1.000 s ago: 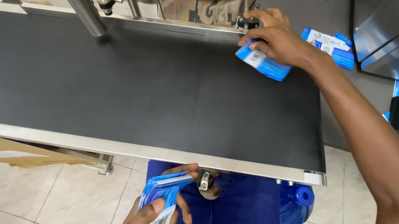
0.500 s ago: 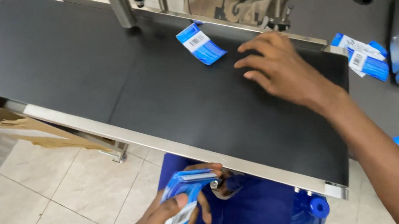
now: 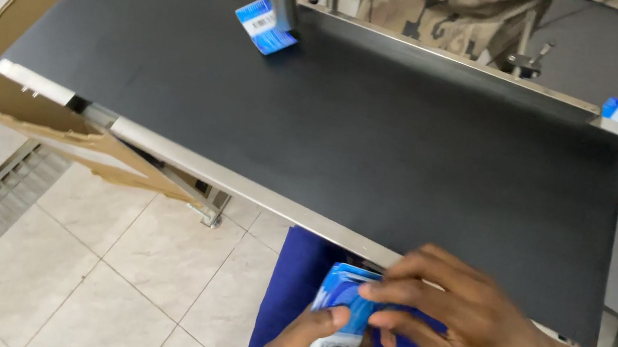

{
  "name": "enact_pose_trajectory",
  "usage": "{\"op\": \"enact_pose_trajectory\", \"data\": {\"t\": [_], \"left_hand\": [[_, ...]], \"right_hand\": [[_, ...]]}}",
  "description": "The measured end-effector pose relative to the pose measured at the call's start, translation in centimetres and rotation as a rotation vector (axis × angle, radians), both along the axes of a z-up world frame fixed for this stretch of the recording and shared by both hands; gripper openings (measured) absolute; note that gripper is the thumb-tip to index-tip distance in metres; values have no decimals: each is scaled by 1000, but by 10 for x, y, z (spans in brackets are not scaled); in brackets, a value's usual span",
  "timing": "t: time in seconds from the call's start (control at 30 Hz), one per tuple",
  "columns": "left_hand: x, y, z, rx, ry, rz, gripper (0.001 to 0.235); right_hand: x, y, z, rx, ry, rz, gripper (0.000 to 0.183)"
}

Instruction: The person is manually placing blue labels onto a black conveyor belt, picking them one by one from a stack.

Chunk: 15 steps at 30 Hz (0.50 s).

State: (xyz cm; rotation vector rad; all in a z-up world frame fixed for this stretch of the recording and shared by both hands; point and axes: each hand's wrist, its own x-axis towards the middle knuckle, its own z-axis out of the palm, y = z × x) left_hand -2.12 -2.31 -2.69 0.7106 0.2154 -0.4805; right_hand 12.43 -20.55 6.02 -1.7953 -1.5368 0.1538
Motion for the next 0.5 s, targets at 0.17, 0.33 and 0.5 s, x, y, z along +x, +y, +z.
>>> {"op": "enact_pose_trajectory", "data": {"t": [0.17,0.33,0.5], "left_hand": [[2,0,7,37,-80,-45,61],[-2,-1,27,80,-148,-123,61],[0,-8,17,40,-171,-141,60]], "right_hand": [[-5,-17,-3,-36,131,-138,25],[-9,-23,-11,-113,152,-233,27],[-5,-28,-8,-145,300,-323,17]]}}
